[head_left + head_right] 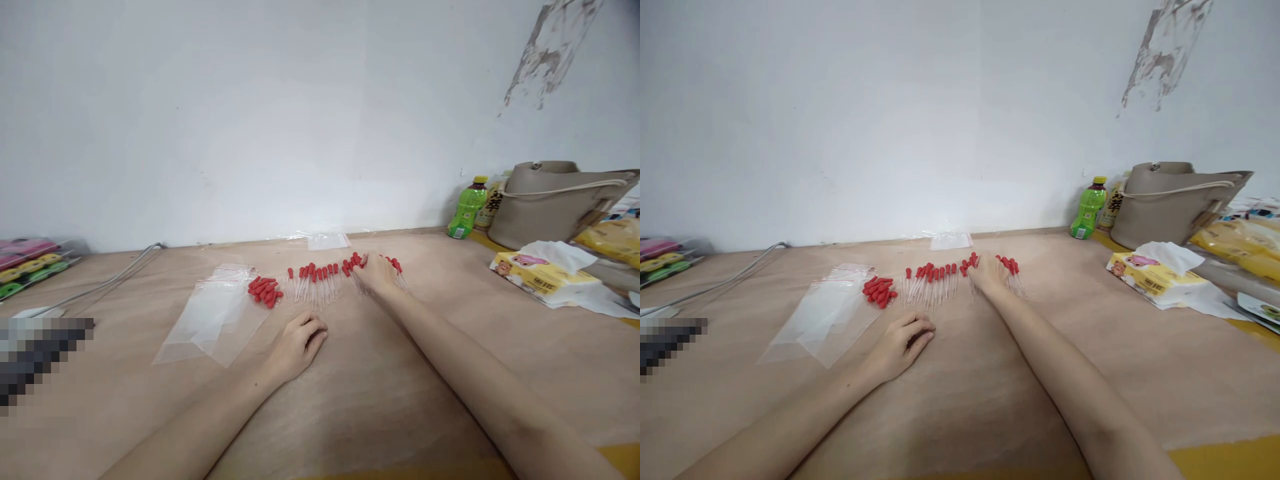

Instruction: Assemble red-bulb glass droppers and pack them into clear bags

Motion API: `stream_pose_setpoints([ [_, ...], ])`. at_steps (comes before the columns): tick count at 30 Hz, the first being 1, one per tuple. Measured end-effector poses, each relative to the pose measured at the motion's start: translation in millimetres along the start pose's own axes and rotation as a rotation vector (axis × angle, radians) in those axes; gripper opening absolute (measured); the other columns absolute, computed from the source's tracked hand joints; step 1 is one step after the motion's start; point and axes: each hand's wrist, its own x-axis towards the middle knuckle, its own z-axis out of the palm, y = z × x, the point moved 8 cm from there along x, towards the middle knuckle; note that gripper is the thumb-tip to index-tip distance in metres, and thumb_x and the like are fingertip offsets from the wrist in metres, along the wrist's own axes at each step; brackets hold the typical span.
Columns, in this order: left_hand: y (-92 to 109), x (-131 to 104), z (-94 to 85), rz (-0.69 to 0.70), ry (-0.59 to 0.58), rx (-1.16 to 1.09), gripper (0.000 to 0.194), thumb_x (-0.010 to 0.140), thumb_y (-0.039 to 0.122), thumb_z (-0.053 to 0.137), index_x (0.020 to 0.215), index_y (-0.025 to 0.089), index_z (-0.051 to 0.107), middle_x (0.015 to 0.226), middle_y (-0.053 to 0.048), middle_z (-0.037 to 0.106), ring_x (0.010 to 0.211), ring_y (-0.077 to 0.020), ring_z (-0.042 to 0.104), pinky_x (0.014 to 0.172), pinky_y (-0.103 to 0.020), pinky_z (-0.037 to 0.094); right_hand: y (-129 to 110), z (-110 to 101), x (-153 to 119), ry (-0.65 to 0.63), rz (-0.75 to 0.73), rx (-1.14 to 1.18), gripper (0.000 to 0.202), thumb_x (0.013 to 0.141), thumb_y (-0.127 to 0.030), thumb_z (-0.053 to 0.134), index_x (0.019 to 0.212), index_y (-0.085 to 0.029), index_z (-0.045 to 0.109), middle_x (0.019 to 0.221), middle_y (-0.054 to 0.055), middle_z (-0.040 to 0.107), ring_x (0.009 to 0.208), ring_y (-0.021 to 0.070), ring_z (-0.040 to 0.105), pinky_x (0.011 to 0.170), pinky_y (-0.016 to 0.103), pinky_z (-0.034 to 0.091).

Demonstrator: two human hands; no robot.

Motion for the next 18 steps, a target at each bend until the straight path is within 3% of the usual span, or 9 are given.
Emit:
stream_pose_setpoints([
  [5, 0, 0, -1.4, 0.016, 0.011, -0.008, 0.017, 0.084, 0.019, 0.042, 0.088, 0.018, 0.059, 0.086, -0.004, 0.057, 0.078, -0.0153, 0.053, 0.072, -0.029, 0.044, -32, 17, -14, -0.123, -0.143, -0.079, 0.023, 0.075, -0.034, 0.046, 0.081, -0.022, 0.065, 0.087, 0.007, 0.064, 0.085, 0.0214, 0.058, 0.069, 0.030, 0.041],
  [12, 1, 0, 1.1, 0.013, 0.005, 0.045, 0.017, 0.084, 0.020, 0.042, 0.088, 0.018, 0.059, 0.086, -0.004, 0.056, 0.078, -0.0153, 0.053, 0.071, -0.028, 0.042, -45, 31, -11, -0.212, -0.094, -0.136, 0.028, 0.071, -0.031, 0.052, 0.091, -0.015, 0.064, 0.093, 0.014, 0.063, 0.086, 0.0265, 0.060, 0.068, 0.034, 0.043],
  [15, -8, 2, -17.4, -0.010, 0.115, 0.254, 0.017, 0.083, 0.025, 0.046, 0.083, 0.019, 0.061, 0.084, -0.006, 0.057, 0.080, -0.0194, 0.050, 0.074, -0.034, 0.038, -46, 33, -8, -0.259, -0.078, -0.143, 0.027, 0.070, -0.029, 0.054, 0.090, -0.015, 0.064, 0.094, 0.015, 0.063, 0.085, 0.0259, 0.060, 0.068, 0.034, 0.044],
  [18, -31, 4, -51.2, -0.128, 0.271, 0.572, 0.018, 0.081, 0.029, 0.048, 0.084, 0.020, 0.064, 0.087, -0.008, 0.057, 0.085, -0.0252, 0.047, 0.075, -0.040, 0.032, -48, 34, -9, -0.294, -0.068, -0.140, 0.027, 0.070, -0.029, 0.054, 0.090, -0.016, 0.064, 0.092, 0.015, 0.064, 0.085, 0.0247, 0.061, 0.068, 0.032, 0.044],
])
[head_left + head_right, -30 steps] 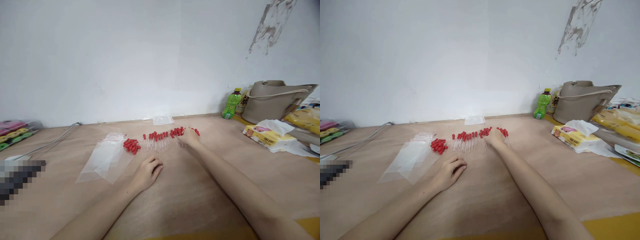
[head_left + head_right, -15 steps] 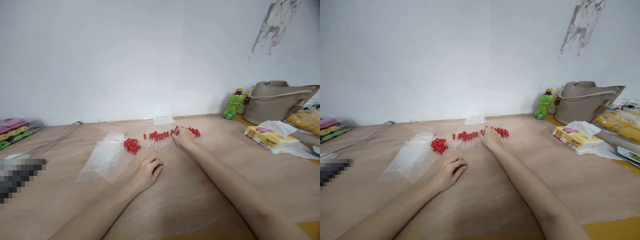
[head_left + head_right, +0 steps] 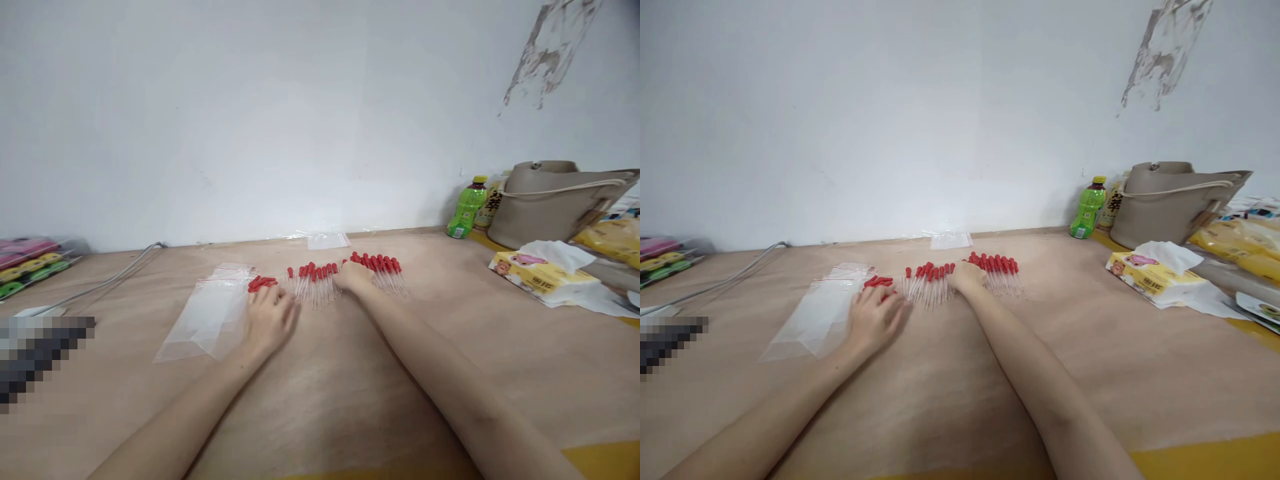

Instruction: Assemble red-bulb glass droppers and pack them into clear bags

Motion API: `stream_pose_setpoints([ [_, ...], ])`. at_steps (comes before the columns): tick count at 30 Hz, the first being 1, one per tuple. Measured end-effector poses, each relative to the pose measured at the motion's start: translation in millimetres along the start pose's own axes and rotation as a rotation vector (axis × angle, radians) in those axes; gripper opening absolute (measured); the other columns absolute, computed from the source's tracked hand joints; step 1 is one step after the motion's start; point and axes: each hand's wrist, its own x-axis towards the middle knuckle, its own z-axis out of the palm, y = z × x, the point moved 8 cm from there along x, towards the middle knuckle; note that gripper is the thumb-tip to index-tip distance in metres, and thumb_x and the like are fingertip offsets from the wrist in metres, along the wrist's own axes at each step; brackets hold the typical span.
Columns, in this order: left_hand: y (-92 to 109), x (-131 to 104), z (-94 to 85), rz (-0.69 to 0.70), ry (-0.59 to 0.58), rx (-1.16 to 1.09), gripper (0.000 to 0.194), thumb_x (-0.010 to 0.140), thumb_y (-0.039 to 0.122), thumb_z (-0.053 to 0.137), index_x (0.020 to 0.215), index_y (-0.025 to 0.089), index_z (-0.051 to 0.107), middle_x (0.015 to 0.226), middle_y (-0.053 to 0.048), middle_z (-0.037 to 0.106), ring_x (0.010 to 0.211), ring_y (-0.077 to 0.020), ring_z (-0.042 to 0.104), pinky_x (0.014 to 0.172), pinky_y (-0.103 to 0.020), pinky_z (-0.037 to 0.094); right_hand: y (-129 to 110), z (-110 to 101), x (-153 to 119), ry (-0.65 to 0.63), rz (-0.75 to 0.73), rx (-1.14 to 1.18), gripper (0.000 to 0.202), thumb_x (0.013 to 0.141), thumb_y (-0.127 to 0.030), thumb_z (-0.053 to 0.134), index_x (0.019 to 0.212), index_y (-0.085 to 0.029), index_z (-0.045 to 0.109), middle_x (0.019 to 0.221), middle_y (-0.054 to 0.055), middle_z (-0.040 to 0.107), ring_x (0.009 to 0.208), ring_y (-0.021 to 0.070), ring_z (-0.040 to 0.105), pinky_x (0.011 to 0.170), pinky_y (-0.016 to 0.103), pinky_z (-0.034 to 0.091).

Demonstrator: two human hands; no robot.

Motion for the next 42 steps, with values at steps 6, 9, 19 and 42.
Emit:
stream_pose_setpoints([
  [6, -68, 7, -7.5, -0.264, 0.089, 0.171, 0.024, 0.080, 0.036, 0.047, 0.090, 0.023, 0.065, 0.092, -0.008, 0.055, 0.091, -0.0259, 0.046, 0.074, -0.037, 0.030, -5, -10, -14, 0.019, -0.063, 0.026, 0.025, 0.076, -0.030, 0.047, 0.091, -0.017, 0.062, 0.091, 0.012, 0.063, 0.087, 0.0239, 0.059, 0.068, 0.030, 0.042],
  [9, -73, 7, -0.6, -0.268, 0.067, 0.156, 0.026, 0.080, 0.037, 0.046, 0.091, 0.023, 0.066, 0.092, -0.007, 0.056, 0.091, -0.0253, 0.046, 0.074, -0.037, 0.030, -1, -20, -33, 0.071, -0.133, 0.038, 0.026, 0.081, -0.029, 0.039, 0.090, -0.015, 0.059, 0.091, 0.012, 0.062, 0.086, 0.0225, 0.058, 0.066, 0.029, 0.041],
  [19, -69, 9, -5.2, -0.291, 0.166, 0.046, 0.019, 0.079, 0.031, 0.049, 0.080, 0.021, 0.065, 0.087, -0.006, 0.061, 0.091, -0.0256, 0.049, 0.078, -0.040, 0.031, 29, -27, -105, 0.358, -0.701, 0.186, 0.021, 0.084, -0.020, 0.038, 0.098, -0.015, 0.053, 0.089, 0.007, 0.060, 0.086, 0.0174, 0.052, 0.076, 0.029, 0.039],
  [42, 40, -12, 28.3, -0.077, -0.239, -0.729, 0.015, 0.084, 0.027, 0.046, 0.087, 0.019, 0.058, 0.081, -0.002, 0.061, 0.074, -0.0147, 0.056, 0.067, -0.026, 0.044, 22, -13, -136, 0.201, -0.871, 0.353, 0.018, 0.087, -0.023, 0.036, 0.091, -0.018, 0.053, 0.085, 0.005, 0.058, 0.079, 0.0131, 0.054, 0.069, 0.023, 0.042],
])
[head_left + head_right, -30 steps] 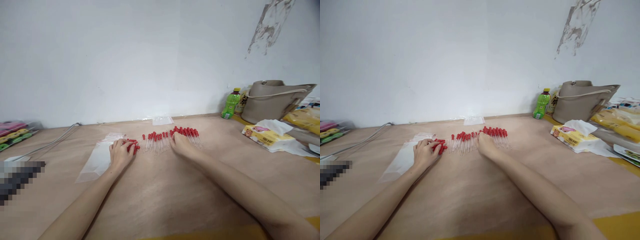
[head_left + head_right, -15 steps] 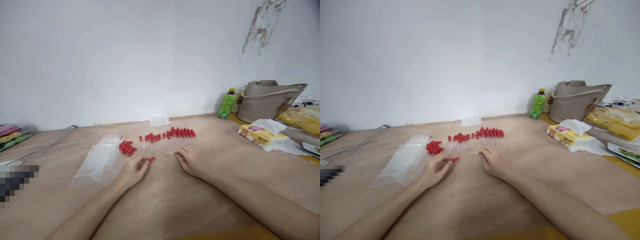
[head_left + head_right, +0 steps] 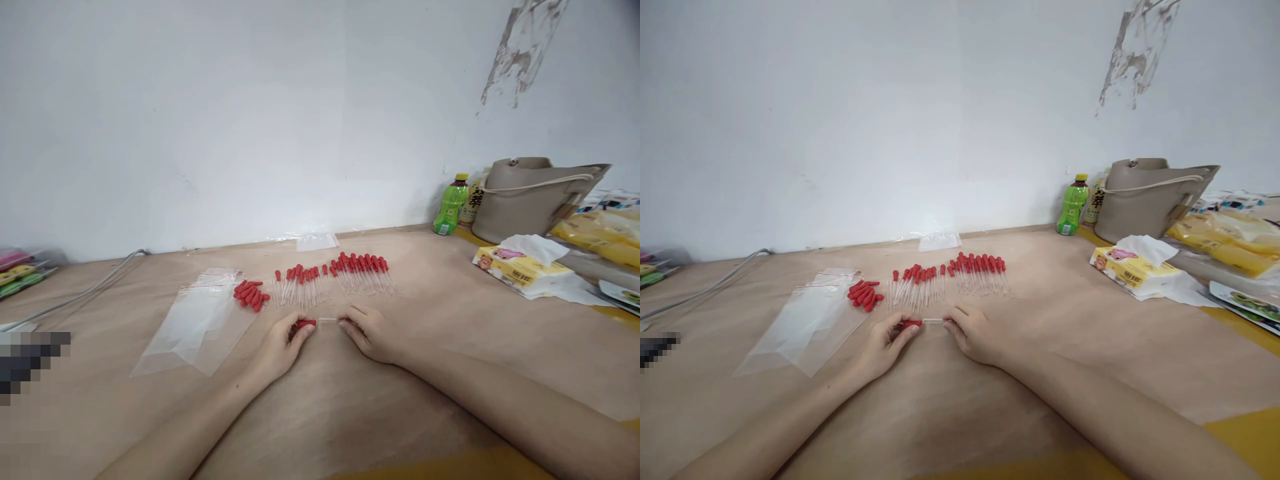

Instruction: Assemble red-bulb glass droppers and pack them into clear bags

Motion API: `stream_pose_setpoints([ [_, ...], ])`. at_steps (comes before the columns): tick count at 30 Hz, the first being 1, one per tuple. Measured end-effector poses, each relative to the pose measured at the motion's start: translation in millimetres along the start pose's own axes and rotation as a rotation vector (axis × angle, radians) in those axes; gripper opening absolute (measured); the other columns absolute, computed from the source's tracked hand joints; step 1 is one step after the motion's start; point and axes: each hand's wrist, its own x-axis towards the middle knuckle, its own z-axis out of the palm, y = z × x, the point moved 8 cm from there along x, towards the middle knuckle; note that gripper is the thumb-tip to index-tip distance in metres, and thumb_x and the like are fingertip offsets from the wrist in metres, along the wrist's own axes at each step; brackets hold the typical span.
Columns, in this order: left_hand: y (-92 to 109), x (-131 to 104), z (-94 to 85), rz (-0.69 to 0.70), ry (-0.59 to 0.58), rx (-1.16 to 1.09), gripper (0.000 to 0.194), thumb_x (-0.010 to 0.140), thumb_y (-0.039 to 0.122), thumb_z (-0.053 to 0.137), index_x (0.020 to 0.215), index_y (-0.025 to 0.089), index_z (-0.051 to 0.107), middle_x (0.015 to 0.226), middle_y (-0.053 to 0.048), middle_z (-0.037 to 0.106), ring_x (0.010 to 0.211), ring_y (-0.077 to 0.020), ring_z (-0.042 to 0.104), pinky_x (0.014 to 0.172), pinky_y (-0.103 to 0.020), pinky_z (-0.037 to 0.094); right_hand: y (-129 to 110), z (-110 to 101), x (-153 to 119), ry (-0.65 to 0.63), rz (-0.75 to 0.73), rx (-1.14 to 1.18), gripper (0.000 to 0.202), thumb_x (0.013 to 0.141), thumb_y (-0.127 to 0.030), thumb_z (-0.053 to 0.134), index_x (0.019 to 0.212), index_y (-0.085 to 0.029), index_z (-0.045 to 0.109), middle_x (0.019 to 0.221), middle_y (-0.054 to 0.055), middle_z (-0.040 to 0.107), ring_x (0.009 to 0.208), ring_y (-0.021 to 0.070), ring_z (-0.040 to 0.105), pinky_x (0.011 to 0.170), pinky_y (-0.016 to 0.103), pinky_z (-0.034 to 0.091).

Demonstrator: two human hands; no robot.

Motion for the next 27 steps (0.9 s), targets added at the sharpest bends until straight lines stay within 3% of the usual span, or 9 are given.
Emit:
stream_pose_setpoints([
  [5, -2, -2, 10.3, -0.057, -0.073, -0.244, 0.016, 0.085, 0.028, 0.043, 0.090, 0.017, 0.052, 0.073, -0.001, 0.057, 0.067, -0.0128, 0.055, 0.062, -0.024, 0.044, -10, -1, 0, 0.022, -0.068, 0.062, 0.017, 0.086, -0.022, 0.037, 0.092, -0.017, 0.053, 0.082, 0.005, 0.058, 0.075, 0.0130, 0.054, 0.066, 0.023, 0.043],
  [10, -9, -3, 13.4, -0.087, -0.070, -0.384, 0.016, 0.085, 0.029, 0.044, 0.092, 0.016, 0.049, 0.076, -0.002, 0.058, 0.068, -0.0130, 0.057, 0.065, -0.026, 0.045, -8, -3, 0, 0.053, -0.053, 0.093, 0.017, 0.086, -0.022, 0.036, 0.092, -0.017, 0.052, 0.080, 0.004, 0.059, 0.072, 0.0132, 0.053, 0.065, 0.024, 0.043],
  [22, -6, -11, 19.4, -0.090, -0.170, -0.300, 0.019, 0.083, 0.029, 0.047, 0.088, 0.016, 0.060, 0.069, 0.000, 0.061, 0.063, -0.0106, 0.056, 0.060, -0.021, 0.045, -6, -1, 2, -0.046, -0.092, 0.168, 0.021, 0.086, -0.021, 0.040, 0.089, -0.018, 0.061, 0.075, 0.003, 0.058, 0.067, 0.0110, 0.053, 0.061, 0.021, 0.042],
  [27, -4, -14, 20.1, -0.100, -0.191, -0.271, 0.020, 0.083, 0.029, 0.047, 0.084, 0.016, 0.062, 0.065, 0.000, 0.061, 0.059, -0.0099, 0.055, 0.058, -0.020, 0.045, -10, 2, 1, -0.027, -0.131, 0.023, 0.020, 0.084, -0.018, 0.042, 0.089, -0.019, 0.062, 0.077, 0.004, 0.058, 0.069, 0.0122, 0.052, 0.063, 0.022, 0.040],
])
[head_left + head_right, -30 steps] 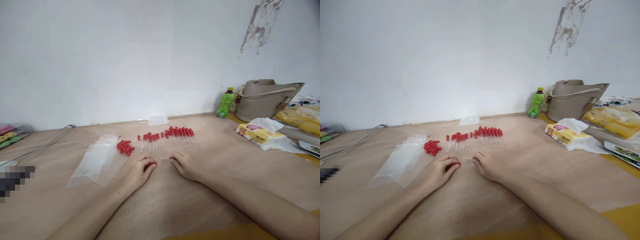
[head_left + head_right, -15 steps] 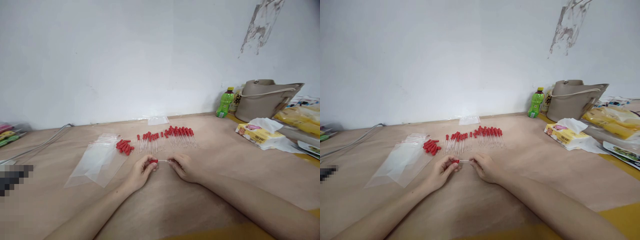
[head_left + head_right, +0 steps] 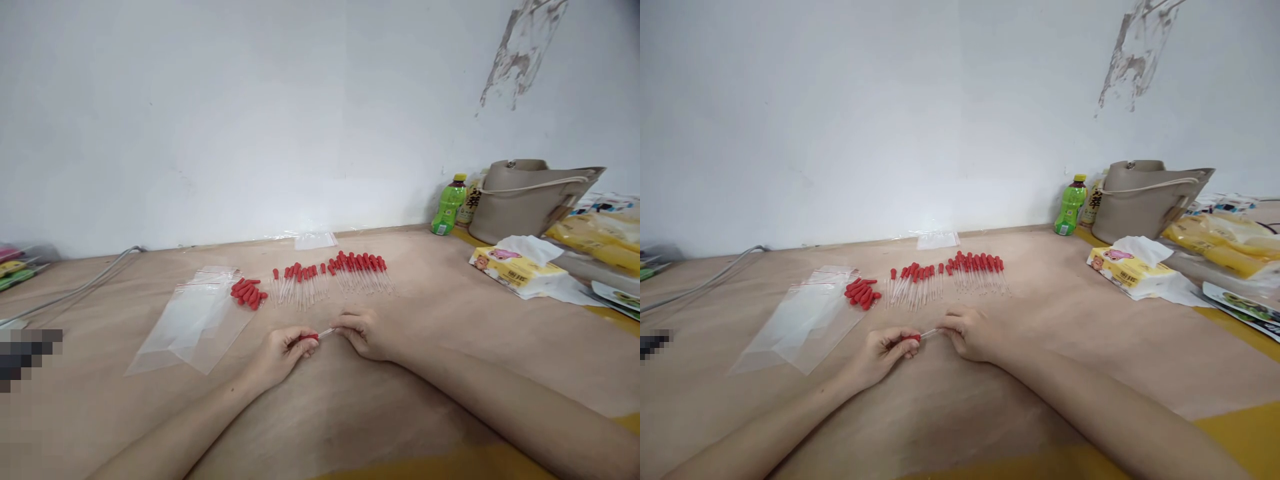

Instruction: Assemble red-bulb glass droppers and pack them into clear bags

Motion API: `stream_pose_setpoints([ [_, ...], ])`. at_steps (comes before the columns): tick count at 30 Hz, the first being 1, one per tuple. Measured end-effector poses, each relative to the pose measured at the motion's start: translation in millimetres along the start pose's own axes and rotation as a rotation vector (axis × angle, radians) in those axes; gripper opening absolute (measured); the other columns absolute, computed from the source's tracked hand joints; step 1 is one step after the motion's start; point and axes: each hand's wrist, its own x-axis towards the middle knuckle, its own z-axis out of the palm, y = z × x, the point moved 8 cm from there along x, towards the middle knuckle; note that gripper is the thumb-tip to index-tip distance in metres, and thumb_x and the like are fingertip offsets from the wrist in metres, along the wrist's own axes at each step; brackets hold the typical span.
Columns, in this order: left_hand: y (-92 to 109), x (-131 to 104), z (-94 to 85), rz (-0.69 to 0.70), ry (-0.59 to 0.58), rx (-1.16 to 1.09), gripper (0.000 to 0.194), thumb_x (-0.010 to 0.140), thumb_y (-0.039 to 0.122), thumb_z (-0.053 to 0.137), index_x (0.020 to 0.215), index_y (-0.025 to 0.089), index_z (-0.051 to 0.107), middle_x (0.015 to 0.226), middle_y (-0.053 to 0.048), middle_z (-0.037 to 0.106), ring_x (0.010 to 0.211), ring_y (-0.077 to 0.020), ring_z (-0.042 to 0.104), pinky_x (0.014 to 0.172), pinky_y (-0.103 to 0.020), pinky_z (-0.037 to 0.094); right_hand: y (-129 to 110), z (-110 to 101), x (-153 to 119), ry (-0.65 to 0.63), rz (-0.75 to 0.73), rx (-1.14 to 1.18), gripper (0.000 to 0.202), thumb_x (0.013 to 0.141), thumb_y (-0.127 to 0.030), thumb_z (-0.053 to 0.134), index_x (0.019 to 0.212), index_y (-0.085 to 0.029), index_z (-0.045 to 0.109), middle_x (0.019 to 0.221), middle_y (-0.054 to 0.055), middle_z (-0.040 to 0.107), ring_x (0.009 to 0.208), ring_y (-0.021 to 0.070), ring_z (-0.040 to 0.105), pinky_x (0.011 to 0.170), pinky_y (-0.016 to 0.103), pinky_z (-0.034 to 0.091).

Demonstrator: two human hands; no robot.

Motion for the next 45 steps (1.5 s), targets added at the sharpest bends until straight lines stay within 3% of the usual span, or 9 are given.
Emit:
stream_pose_setpoints([
  [5, -8, 0, -5.5, -0.044, 0.077, 0.030, 0.023, 0.079, 0.033, 0.053, 0.089, 0.016, 0.063, 0.064, 0.000, 0.063, 0.057, -0.0110, 0.057, 0.055, -0.021, 0.046, -5, 3, -4, 0.056, 0.012, -0.205, 0.019, 0.083, -0.016, 0.042, 0.085, -0.018, 0.060, 0.074, 0.005, 0.057, 0.068, 0.0139, 0.050, 0.062, 0.024, 0.038],
  [11, -14, 4, -13.1, -0.043, 0.140, 0.037, 0.025, 0.075, 0.035, 0.057, 0.094, 0.018, 0.063, 0.082, -0.002, 0.067, 0.070, -0.0141, 0.061, 0.063, -0.023, 0.048, -4, -3, -2, 0.082, -0.004, -0.069, 0.017, 0.085, -0.022, 0.040, 0.090, -0.015, 0.055, 0.076, 0.005, 0.058, 0.068, 0.0127, 0.053, 0.061, 0.023, 0.042],
  [21, -2, 2, -7.5, -0.022, 0.063, 0.129, 0.025, 0.078, 0.037, 0.053, 0.087, 0.018, 0.065, 0.071, 0.000, 0.065, 0.060, -0.0114, 0.056, 0.053, -0.019, 0.043, -8, -1, 1, 0.076, -0.053, -0.129, 0.020, 0.086, -0.021, 0.039, 0.084, -0.016, 0.058, 0.072, 0.004, 0.058, 0.063, 0.0123, 0.050, 0.057, 0.023, 0.039],
  [32, -1, 4, -9.2, 0.010, 0.084, 0.168, 0.022, 0.078, 0.035, 0.054, 0.087, 0.018, 0.066, 0.074, -0.001, 0.067, 0.062, -0.0129, 0.059, 0.056, -0.021, 0.045, 0, 16, 3, -0.098, 0.060, -0.111, 0.022, 0.087, -0.022, 0.037, 0.086, -0.017, 0.058, 0.074, 0.004, 0.061, 0.065, 0.0127, 0.053, 0.059, 0.023, 0.038],
  [38, 2, 6, -16.2, 0.034, 0.122, 0.161, 0.024, 0.078, 0.030, 0.055, 0.099, 0.018, 0.059, 0.083, -0.002, 0.066, 0.069, -0.0135, 0.060, 0.064, -0.024, 0.049, -11, -3, 13, -0.144, 0.060, -0.262, 0.019, 0.082, -0.021, 0.044, 0.073, -0.016, 0.061, 0.080, 0.006, 0.060, 0.074, 0.0146, 0.051, 0.065, 0.025, 0.037],
  [41, -3, 7, -24.2, 0.032, 0.190, 0.199, 0.037, 0.075, 0.027, 0.058, 0.110, 0.018, 0.051, 0.080, -0.002, 0.062, 0.067, -0.0128, 0.058, 0.062, -0.025, 0.049, 12, -20, 20, -0.104, 0.236, -0.254, 0.021, 0.080, -0.020, 0.045, 0.070, -0.015, 0.063, 0.075, 0.005, 0.061, 0.067, 0.0134, 0.052, 0.060, 0.024, 0.036],
  [45, 2, 8, -20.9, 0.079, 0.137, 0.319, 0.022, 0.078, 0.026, 0.054, 0.097, 0.018, 0.058, 0.084, -0.003, 0.057, 0.068, -0.0127, 0.055, 0.062, -0.026, 0.047, 69, -36, 31, 0.025, 0.599, -0.129, 0.023, 0.079, -0.026, 0.046, 0.070, -0.016, 0.065, 0.067, 0.002, 0.064, 0.063, 0.0116, 0.056, 0.059, 0.020, 0.038],
])
